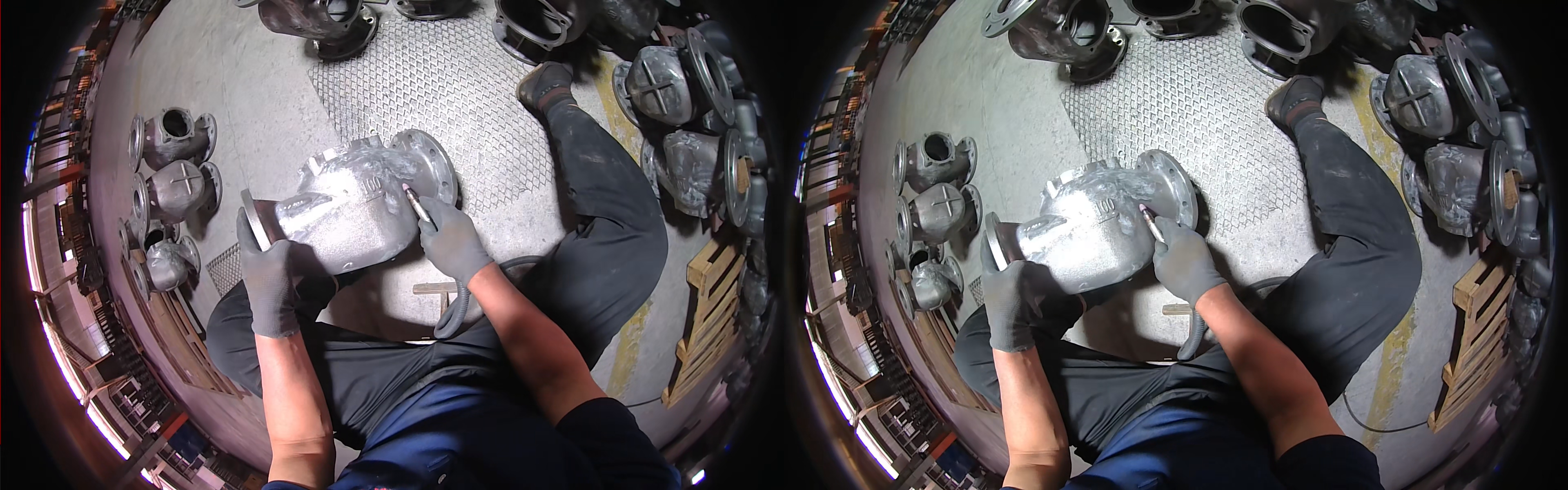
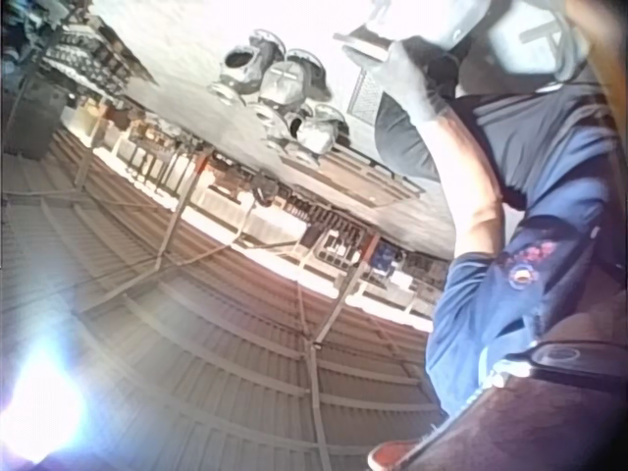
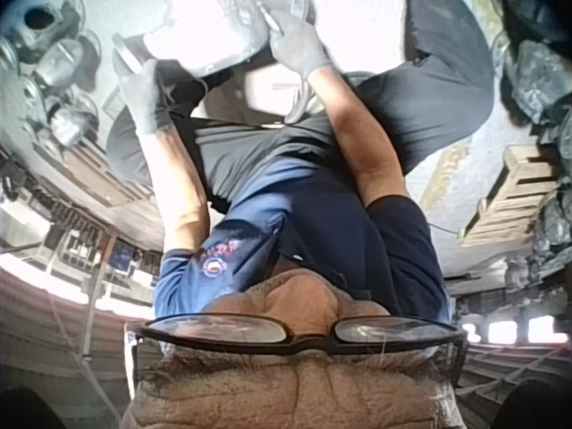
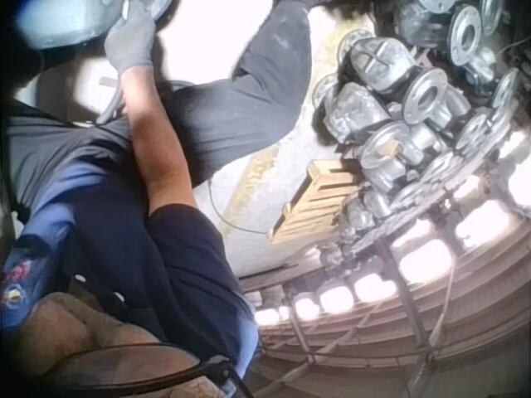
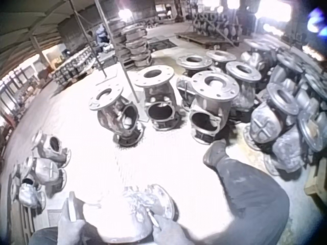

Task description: Grinding and smoothing the surface of a metal valve body casting using a handheld rotary tool.

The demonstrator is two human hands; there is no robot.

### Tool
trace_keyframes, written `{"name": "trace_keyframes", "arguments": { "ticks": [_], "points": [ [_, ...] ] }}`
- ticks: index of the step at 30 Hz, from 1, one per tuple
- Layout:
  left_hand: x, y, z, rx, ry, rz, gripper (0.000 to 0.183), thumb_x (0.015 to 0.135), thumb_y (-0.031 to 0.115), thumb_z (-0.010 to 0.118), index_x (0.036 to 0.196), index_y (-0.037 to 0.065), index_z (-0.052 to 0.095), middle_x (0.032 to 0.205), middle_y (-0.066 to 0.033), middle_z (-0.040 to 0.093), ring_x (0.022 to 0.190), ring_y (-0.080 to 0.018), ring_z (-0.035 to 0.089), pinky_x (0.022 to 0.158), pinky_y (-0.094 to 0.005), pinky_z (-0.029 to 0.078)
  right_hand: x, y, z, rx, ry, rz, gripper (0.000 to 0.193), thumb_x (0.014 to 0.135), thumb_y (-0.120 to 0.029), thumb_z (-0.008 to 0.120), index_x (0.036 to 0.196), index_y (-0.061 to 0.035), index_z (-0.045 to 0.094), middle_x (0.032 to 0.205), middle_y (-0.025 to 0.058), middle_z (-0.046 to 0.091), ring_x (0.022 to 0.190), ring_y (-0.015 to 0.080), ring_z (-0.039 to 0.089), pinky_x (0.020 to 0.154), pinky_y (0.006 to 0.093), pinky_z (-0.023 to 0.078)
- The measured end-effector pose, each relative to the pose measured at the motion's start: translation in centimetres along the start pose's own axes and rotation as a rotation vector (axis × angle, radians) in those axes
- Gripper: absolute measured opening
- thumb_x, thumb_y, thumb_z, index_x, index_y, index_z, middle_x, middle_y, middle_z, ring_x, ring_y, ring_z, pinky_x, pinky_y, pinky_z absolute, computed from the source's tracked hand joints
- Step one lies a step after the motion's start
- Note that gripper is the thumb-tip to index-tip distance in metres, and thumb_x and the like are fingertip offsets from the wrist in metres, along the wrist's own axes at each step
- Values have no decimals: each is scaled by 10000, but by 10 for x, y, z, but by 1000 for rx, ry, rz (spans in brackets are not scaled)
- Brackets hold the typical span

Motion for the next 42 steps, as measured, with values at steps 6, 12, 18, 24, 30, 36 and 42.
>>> {"name": "trace_keyframes", "arguments": {
  "ticks": [6, 12, 18, 24, 30, 36, 42],
  "points": [
    [-1, 1, 0, 30, -2, 3, 879, 808, 92, 641, 1633, -19, 356, 1438, -222, 612, 1209, -267, 669, 997, -346, 538, 5, -13, -6, -52, 9, -102, 424, 987, -143, 621, 1381, 14, 628, 1306, 272, 682, 1225, 452, 642, 1091, 468, 497],
    [1, 1, 0, 61, 14, 45, 875, 816, 103, 660, 1630, -15, 362, 1385, -212, 651, 1192, -261, 682, 1004, -343, 534, 0, 0, -2, -36, 29, -108, 419, 989, -143, 614, 1377, 14, 629, 1291, 277, 684, 1214, 452, 646, 1078, 479, 506],
    [-6, 21, 3, 16, -25, -61, 873, 809, 92, 652, 1626, -16, 366, 1382, -225, 650, 1190, -267, 685, 1003, -343, 534, -4, -3, 1, -52, 67, -127, 399, 987, -127, 609, 1362, 7, 634, 1290, 277, 681, 1204, 455, 648, 1057, 482, 516],
    [0, -4, -1, 58, 21, 103, 879, 802, 89, 639, 1625, -31, 355, 1431, -258, 616, 1218, -298, 672, 1019, -353, 528, -5, -17, -4, -12, 39, -129, 399, 983, -120, 613, 1358, 16, 631, 1285, 283, 680, 1208, 455, 647, 1059, 476, 516],
    [-5, 8, 4, 22, -15, 33, 883, 805, 94, 642, 1625, -42, 343, 1459, -262, 599, 1253, -311, 657, 1033, -362, 522, -9, -8, 0, -65, 72, -133, 407, 983, -119, 620, 1366, 21, 630, 1299, 272, 680, 1225, 447, 644, 1073, 469, 513],
    [-5, 7, 2, 29, -3, 44, 880, 812, 95, 645, 1628, -37, 341, 1434, -239, 612, 1185, -269, 674, 987, -338, 540, -12, -8, 1, -80, 54, -133, 433, 977, -118, 632, 1387, 22, 619, 1332, 271, 665, 1237, 438, 642, 1080, 465, 514],
    [-5, 7, 2, 36, 0, -32, 892, 808, 108, 653, 1632, -35, 343, 1451, -255, 605, 1197, -279, 680, 988, -343, 543, -18, -15, -1, -41, 75, -212, 438, 969, -102, 631, 1389, 21, 614, 1308, 276, 671, 1221, 445, 646, 1074, 469, 516]
  ]
}}
Point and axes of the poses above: each hand's wrist, its own x-axis towards the middle knuckle, its own z-axis out of the palm, y = z × x, the point moved 5 cm from there along x, towards the middle knuckle
